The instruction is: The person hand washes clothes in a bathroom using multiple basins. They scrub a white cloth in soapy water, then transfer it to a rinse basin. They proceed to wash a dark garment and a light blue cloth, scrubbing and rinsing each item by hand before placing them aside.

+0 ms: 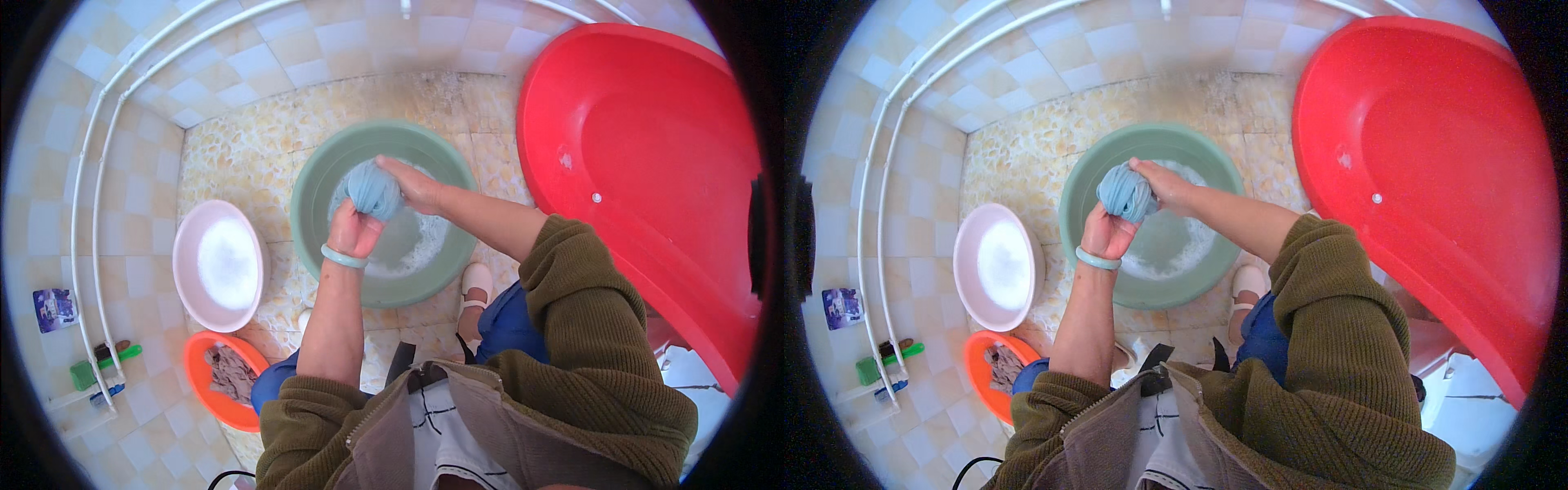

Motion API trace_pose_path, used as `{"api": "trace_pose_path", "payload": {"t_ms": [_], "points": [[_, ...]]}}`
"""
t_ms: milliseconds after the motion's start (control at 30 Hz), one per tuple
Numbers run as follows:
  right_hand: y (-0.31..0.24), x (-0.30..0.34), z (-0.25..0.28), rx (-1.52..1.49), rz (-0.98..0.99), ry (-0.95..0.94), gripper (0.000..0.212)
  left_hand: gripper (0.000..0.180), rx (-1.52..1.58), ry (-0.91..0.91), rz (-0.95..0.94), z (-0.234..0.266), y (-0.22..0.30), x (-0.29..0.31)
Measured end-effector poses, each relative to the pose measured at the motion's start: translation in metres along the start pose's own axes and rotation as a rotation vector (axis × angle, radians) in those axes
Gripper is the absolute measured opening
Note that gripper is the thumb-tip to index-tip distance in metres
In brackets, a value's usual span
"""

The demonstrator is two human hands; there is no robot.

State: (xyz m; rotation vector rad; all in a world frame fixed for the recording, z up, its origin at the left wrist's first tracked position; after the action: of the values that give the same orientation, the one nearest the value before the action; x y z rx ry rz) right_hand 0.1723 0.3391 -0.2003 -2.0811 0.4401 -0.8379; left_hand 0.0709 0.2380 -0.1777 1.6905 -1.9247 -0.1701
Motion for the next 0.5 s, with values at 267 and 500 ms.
{"api": "trace_pose_path", "payload": {"t_ms": [267,500], "points": [[-0.082,0.037,-0.058,0.058,0.416,0.193,0.029,0.048,-0.040,0.132,0.116,-0.050,0.027,0.024],[-0.101,0.097,-0.111,0.713,0.902,0.223,0.019,0.074,-0.026,-0.039,0.148,-0.069,0.043,0.070]]}}
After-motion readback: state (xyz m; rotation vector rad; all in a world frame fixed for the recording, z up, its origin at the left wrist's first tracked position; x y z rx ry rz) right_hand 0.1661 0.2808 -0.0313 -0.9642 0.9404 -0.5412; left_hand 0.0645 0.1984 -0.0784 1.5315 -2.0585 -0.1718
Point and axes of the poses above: each hand's wrist, its own x-axis away from the middle knuckle, its own z-axis out of the back of the hand, y = z × x, the point moved 2 cm from there along -x, towards the middle knuckle, and after that the axes turned 4 degrees about z, right-handed, at the moved point
